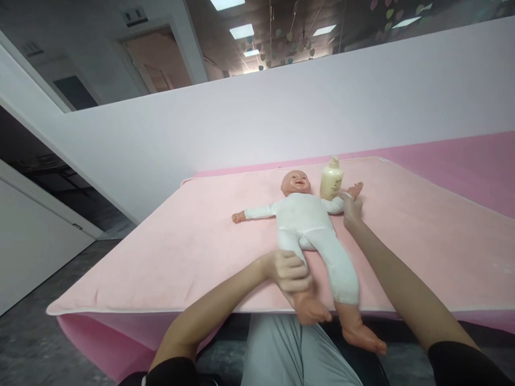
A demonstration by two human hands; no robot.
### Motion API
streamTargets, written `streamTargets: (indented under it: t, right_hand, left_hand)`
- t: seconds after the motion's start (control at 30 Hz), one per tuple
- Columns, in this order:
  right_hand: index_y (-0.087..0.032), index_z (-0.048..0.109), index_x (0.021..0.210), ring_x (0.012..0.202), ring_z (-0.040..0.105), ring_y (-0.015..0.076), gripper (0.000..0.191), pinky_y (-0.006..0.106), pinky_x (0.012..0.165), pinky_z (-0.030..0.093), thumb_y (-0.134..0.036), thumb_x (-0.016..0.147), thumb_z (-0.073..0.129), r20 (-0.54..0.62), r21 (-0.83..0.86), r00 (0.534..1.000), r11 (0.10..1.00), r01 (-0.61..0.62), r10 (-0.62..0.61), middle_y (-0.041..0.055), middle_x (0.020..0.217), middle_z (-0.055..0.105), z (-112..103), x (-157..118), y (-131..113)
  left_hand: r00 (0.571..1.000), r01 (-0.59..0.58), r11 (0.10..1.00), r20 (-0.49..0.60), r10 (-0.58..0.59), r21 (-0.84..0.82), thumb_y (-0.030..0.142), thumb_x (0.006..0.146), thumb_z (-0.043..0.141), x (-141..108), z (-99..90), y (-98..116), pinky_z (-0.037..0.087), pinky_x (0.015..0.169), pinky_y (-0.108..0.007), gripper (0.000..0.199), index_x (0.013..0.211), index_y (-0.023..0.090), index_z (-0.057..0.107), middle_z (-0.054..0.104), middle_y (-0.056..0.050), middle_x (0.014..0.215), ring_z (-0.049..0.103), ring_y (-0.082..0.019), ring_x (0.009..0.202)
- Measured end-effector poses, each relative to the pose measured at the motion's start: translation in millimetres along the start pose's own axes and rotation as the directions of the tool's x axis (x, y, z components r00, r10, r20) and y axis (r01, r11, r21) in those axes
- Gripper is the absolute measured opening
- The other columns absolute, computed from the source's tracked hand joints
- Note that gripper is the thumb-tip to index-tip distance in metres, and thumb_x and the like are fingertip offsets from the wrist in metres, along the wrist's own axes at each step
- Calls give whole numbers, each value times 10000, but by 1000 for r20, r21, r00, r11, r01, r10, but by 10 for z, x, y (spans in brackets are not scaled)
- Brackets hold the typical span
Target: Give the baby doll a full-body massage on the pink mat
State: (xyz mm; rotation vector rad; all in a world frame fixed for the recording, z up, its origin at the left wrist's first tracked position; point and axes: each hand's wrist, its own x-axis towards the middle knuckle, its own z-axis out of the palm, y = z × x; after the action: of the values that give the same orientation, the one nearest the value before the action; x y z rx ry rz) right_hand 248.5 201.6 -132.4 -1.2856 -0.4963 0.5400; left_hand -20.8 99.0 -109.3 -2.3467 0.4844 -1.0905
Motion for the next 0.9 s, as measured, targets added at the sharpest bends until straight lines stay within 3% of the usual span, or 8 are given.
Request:
streamTargets:
  t: [0.07,0.17,0.37,0.47,0.6,0.67,0.8,0.9]
  right_hand:
    - [-217,541,1186,1013,599,208,618,354,888,494,-244,575,628,6,59,999,998,-37,36,58,1179,596,-10,52,21]
    - [-206,506,1226,1060,587,214,650,367,918,488,-254,585,607,-15,70,998,996,-54,56,67,1235,566,-18,118,63]
    - [-213,495,1238,1071,581,250,631,421,875,497,-296,620,590,-29,-17,989,989,147,-148,102,1254,547,7,92,93]
    - [-205,520,1196,1054,580,244,566,410,861,489,-311,645,600,0,-72,961,958,277,-278,108,1225,562,31,-45,-17]
    - [-172,584,1077,894,587,229,429,381,803,477,-302,668,595,116,-209,930,907,366,-348,84,1015,638,57,-303,-189]
    - [-167,613,1059,877,580,226,393,377,811,467,-249,679,554,316,-246,839,816,523,-443,72,971,650,73,-412,-228]
    - [-175,677,1017,953,572,248,444,427,908,425,-116,640,451,724,-193,469,505,841,-506,82,996,668,102,-517,-233]
    - [-187,683,1039,938,584,246,472,427,888,437,-101,646,436,743,-187,468,523,831,-478,74,992,680,100,-535,-243]
  left_hand:
    - [991,-122,992,54,125,-43,331,837,586,43,56,60,275,412,-238,205,704,177,600,459,29,549,410,-75,442]
    - [993,-114,993,7,114,-1,324,839,586,58,84,68,297,405,-235,188,723,179,620,490,26,557,420,-70,447]
    - [992,122,984,-35,-119,131,315,855,574,-75,-45,-62,430,486,-224,82,870,265,638,725,30,837,610,-82,630]
    - [964,264,958,-39,-262,107,313,856,589,-164,-72,-159,546,769,-272,119,969,288,618,730,22,1025,683,-125,889]
    - [895,441,892,-120,-429,101,471,868,548,-286,2,-299,494,991,-444,331,1081,221,592,672,-89,1185,571,-236,1206]
    - [862,499,862,-150,-484,86,602,830,522,-340,52,-359,469,1013,-499,544,1152,165,565,626,-162,1241,497,-289,1279]
    - [759,650,760,-80,-646,23,648,796,530,-398,99,-452,435,1041,-535,690,1259,137,490,550,-210,1322,458,-303,1311]
    - [686,726,688,-48,-726,-9,646,808,509,-411,91,-487,428,1042,-545,681,1285,162,462,539,-193,1335,468,-291,1305]
